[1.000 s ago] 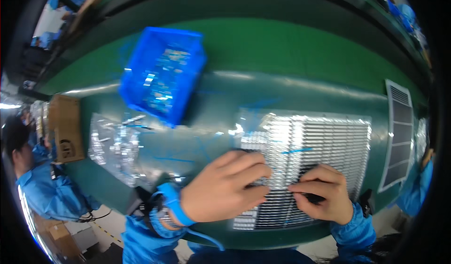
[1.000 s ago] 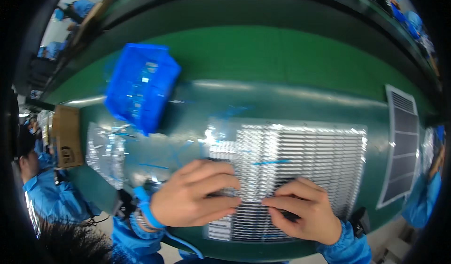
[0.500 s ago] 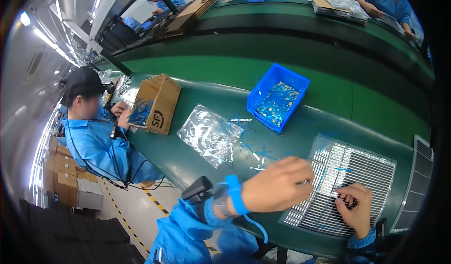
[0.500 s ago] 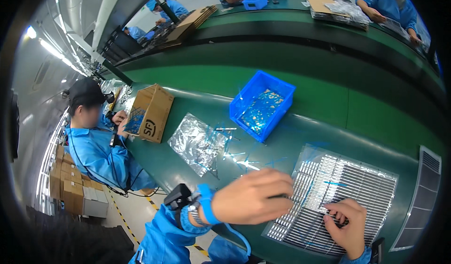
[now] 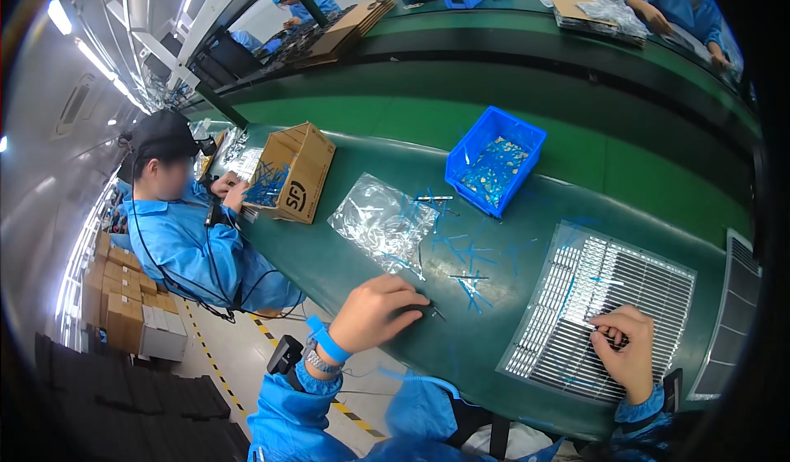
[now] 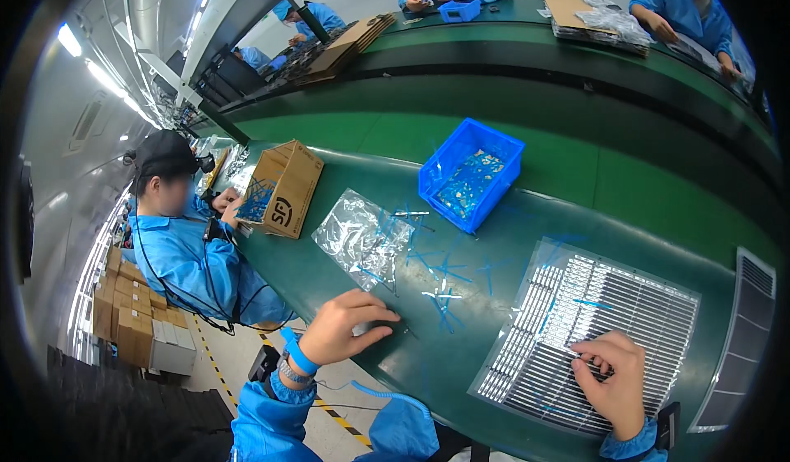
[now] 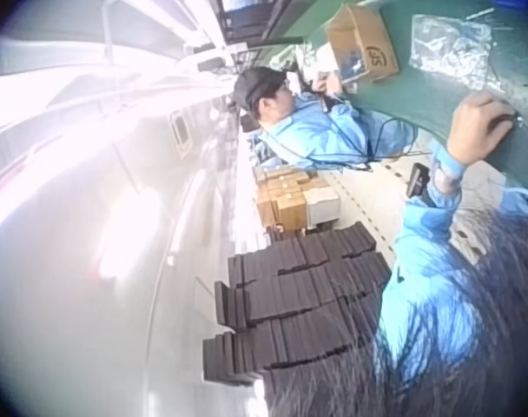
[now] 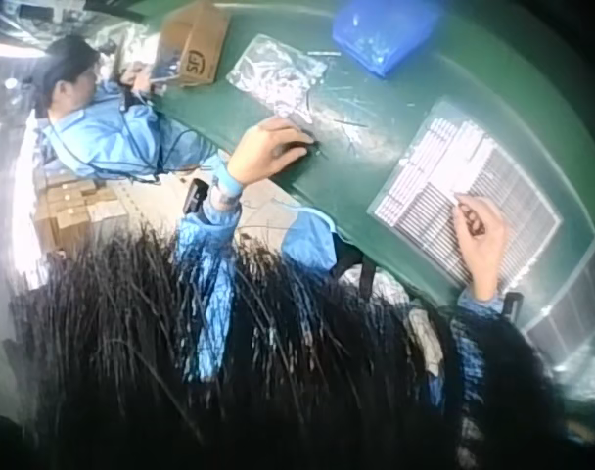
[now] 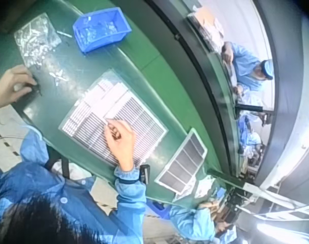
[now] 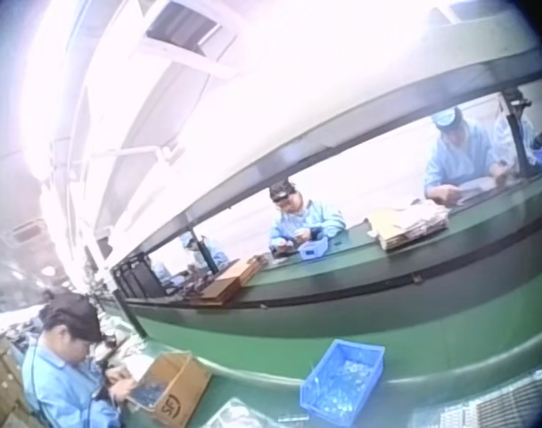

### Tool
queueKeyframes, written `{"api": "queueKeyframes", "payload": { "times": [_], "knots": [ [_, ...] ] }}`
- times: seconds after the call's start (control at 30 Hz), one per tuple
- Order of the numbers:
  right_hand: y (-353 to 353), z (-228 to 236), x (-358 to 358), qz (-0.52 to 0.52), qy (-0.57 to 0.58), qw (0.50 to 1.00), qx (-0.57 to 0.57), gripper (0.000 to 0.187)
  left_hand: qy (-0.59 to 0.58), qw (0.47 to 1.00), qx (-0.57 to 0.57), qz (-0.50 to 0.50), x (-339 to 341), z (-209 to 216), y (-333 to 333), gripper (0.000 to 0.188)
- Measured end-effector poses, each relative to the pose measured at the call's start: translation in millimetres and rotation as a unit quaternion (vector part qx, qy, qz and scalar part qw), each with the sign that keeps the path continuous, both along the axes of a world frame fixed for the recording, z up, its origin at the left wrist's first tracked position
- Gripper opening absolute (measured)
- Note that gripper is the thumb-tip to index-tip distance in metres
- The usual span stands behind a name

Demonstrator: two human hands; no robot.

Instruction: Assemble small solar panel components by placing narrow strips onto a grid.

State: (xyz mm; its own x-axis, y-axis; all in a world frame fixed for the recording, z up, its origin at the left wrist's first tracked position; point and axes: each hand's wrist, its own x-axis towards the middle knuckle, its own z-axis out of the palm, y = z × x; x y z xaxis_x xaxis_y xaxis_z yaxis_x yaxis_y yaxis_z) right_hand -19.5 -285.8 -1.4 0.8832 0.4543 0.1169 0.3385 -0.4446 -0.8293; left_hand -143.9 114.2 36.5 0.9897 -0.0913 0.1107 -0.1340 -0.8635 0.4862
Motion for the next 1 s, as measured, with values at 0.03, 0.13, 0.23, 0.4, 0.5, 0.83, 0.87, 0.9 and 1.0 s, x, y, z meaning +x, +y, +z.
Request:
{"api": "queueKeyframes", "payload": {
  "times": [0.03, 0.13, 0.23, 0.4, 0.5, 0.83, 0.87, 0.9, 1.0],
  "knots": [
    [-0.2, 0.2, 0.2, 0.001, -0.001, 1.0, 0.0, 0.023, -0.003, 1.0, 0.025, -0.016, 0.1, -4.4, -1.4, 0.021],
    [-0.2, 0.4, -1.5, 0.003, -0.01, 1.0, -0.014, 0.022, -0.018, 0.998, 0.056, -0.034, 4.9, -14.5, -6.3, 0.017],
    [-1.9, 0.1, -3.5, -0.005, -0.01, 1.0, -0.006, 0.022, -0.014, 0.994, 0.093, -0.054, 11.7, -13.8, -8.9, 0.011],
    [-0.4, -2.4, -2.2, 0.008, -0.005, 1.0, -0.004, 0.021, -0.005, 0.989, 0.129, -0.069, 8.5, -22.3, -10.6, 0.011],
    [-2.7, -6.1, -1.7, 0.008, -0.008, 1.0, 0.001, 0.02, -0.028, 0.987, 0.145, -0.068, 10.9, -22.2, -14.0, 0.01],
    [-3.0, -9.3, -2.5, 0.004, -0.026, 1.0, 0.003, 0.017, -0.069, 0.997, -0.028, 0.008, 21.2, 11.7, -18.4, 0.011],
    [-3.7, -11.4, -2.4, 0.01, -0.026, 1.0, 0.004, 0.017, -0.062, 0.994, -0.093, 0.017, 24.1, 21.1, -20.8, 0.011],
    [-4.1, -12.6, -2.3, 0.009, -0.03, 0.999, 0.0, 0.017, -0.081, 0.992, -0.094, 0.006, 27.2, 29.0, -22.2, 0.012],
    [-3.2, -16.6, -2.9, 0.018, -0.035, 0.999, 0.001, 0.017, -0.14, 0.982, -0.125, -0.004, 32.7, 43.7, -30.7, 0.016]
  ]
}}
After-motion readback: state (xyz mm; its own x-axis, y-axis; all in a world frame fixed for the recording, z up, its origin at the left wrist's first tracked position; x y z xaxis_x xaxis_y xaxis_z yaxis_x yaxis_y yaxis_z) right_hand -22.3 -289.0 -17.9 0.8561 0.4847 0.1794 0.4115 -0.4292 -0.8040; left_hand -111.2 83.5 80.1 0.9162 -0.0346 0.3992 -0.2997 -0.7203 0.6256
